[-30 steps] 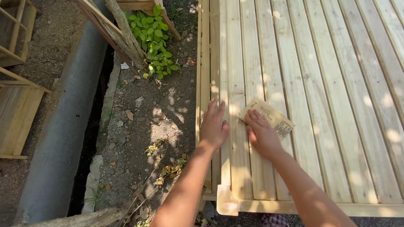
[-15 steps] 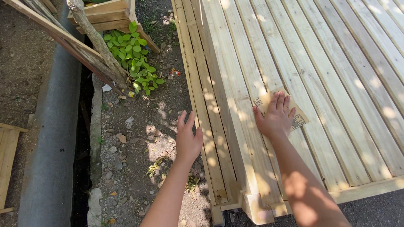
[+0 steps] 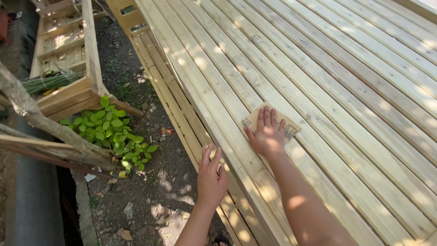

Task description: The person sands the slatted wooden surface of a furniture frame by hand, rubbing a sheet of sandpaper back and forth across the planks while steadying the piece with the other hand. They briefly use a black sanding block on the edge and corner, then resume sanding the slats and frame edges with the paper.

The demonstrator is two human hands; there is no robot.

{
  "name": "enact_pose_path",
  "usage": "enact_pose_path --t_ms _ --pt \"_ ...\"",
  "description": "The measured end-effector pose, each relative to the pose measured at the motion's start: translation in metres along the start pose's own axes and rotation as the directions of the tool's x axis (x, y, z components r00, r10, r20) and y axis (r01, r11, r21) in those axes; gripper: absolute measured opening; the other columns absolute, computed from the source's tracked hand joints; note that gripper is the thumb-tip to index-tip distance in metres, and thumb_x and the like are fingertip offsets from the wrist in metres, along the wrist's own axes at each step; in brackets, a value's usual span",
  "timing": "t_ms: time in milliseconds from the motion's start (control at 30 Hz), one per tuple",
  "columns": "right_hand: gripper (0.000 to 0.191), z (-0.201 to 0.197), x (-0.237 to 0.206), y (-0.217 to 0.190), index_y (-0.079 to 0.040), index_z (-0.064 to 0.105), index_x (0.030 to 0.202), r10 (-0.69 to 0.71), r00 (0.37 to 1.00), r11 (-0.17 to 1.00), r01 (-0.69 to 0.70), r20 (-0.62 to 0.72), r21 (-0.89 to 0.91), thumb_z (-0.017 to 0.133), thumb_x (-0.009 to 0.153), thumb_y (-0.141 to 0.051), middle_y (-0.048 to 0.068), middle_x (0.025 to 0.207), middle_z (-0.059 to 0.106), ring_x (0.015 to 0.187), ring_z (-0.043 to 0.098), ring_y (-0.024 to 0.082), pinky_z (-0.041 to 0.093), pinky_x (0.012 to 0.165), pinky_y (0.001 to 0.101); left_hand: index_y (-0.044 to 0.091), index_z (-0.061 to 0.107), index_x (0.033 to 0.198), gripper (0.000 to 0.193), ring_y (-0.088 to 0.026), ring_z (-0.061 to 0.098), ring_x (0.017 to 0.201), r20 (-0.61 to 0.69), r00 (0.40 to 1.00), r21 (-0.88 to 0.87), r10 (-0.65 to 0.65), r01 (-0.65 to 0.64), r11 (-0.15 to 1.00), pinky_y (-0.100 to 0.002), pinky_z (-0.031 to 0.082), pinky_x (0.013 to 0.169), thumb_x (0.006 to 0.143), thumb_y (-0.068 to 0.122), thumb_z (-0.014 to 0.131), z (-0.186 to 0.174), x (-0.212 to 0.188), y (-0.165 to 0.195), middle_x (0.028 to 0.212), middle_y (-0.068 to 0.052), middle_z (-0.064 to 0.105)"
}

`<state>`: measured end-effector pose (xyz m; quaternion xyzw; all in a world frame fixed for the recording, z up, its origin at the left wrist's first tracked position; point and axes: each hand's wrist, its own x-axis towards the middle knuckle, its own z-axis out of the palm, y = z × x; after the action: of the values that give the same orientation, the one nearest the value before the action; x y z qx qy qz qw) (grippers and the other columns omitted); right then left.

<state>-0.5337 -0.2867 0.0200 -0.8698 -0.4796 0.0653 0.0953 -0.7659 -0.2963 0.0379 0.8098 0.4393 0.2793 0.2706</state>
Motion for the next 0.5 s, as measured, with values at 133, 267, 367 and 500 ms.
enact_pose_path --t_ms 133,267,367,500 --pt "0.093 -0.003 0.044 -0.016 -0.005 0.010 0.162 0.034 0.999 0.999 -0.034 -0.008 0.030 0.040 0.097 -0.065 0.010 0.171 0.008 0.157 0.004 0.030 0.005 0.124 0.0555 0.008 0.055 0.145 0.054 -0.039 0.029 0.153 0.117 0.968 0.116 0.222 -0.236 0.965 -0.059 0.023 0.120 0.091 0.010 0.058 0.020 0.047 0.000 0.161 -0.018 0.037" --pt "0.093 -0.004 0.079 -0.029 -0.006 0.010 0.163 0.068 0.998 0.997 -0.068 0.008 0.025 0.040 0.097 -0.065 0.009 0.172 0.008 0.158 0.004 0.029 0.005 0.124 0.0560 0.008 0.054 0.146 0.056 -0.040 0.027 0.152 0.173 0.960 0.138 0.218 -0.243 0.960 -0.057 0.022 0.121 0.090 0.012 0.058 0.024 0.107 -0.011 0.161 -0.018 0.035" --pt "0.094 -0.014 0.100 -0.034 -0.007 0.008 0.163 0.103 0.995 0.994 -0.103 0.006 0.032 0.040 0.097 -0.066 0.009 0.172 0.006 0.158 0.002 0.029 0.004 0.124 0.0561 0.005 0.046 0.148 0.062 -0.040 0.020 0.152 0.295 0.948 0.274 0.116 -0.200 0.941 -0.058 0.019 0.120 0.088 0.014 0.059 0.024 0.158 -0.017 0.161 -0.021 0.028" --pt "0.098 -0.020 0.111 -0.036 -0.006 0.008 0.162 0.145 0.989 0.989 -0.146 0.025 0.029 0.045 0.095 -0.066 0.010 0.172 0.006 0.159 0.002 0.029 0.005 0.125 0.0552 0.003 0.043 0.150 0.061 -0.039 0.021 0.153 0.310 0.931 0.225 0.193 -0.269 0.937 -0.055 0.022 0.122 0.092 0.019 0.057 0.046 0.217 -0.014 0.164 -0.021 0.027"
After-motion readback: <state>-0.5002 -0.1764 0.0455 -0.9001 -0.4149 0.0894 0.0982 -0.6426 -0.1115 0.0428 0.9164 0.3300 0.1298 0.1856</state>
